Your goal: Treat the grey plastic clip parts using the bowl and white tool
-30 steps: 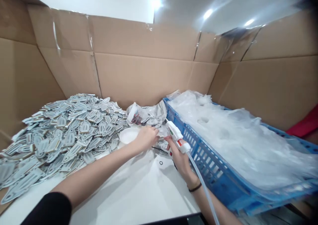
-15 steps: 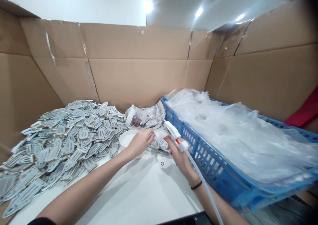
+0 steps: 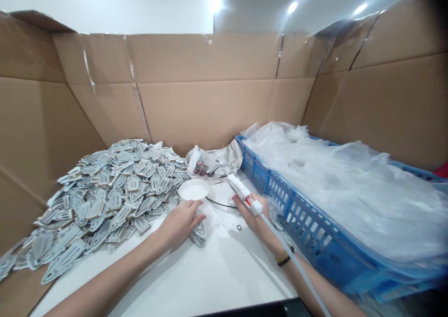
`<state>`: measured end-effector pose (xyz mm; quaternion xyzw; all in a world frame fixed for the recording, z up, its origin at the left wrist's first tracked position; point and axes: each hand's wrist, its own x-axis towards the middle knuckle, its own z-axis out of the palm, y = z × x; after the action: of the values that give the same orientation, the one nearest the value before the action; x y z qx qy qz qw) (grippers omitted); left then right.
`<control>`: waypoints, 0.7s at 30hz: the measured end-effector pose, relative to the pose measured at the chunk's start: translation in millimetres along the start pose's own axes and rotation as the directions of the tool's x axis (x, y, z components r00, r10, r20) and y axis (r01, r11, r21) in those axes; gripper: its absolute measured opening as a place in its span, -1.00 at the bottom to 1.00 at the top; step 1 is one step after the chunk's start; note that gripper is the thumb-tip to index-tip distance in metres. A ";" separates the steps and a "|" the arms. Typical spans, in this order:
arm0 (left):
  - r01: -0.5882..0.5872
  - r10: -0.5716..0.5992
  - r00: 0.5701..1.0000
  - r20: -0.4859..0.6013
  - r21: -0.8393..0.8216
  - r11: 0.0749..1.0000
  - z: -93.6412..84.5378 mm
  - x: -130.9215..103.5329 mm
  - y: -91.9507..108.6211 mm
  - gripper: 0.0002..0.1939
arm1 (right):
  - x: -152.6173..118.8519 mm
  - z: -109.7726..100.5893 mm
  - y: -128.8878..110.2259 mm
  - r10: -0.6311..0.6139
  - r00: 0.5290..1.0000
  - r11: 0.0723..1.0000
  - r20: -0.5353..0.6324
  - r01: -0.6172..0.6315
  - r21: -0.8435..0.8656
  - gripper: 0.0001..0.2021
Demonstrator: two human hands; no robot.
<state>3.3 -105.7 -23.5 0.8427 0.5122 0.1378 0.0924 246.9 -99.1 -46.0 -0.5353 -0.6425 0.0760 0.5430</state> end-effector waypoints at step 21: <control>-0.573 0.751 0.595 -0.286 0.503 0.646 15.3 -17.5 -34.0 -0.75 | -2.6 3.7 2.9 -0.146 0.983 0.983 0.112 0.157 -0.096 -0.76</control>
<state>-27.8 -105.9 -50.5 0.9141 0.1763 0.2664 -0.2498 245.4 -98.0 -51.1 -0.5078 -0.7120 0.0286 0.4841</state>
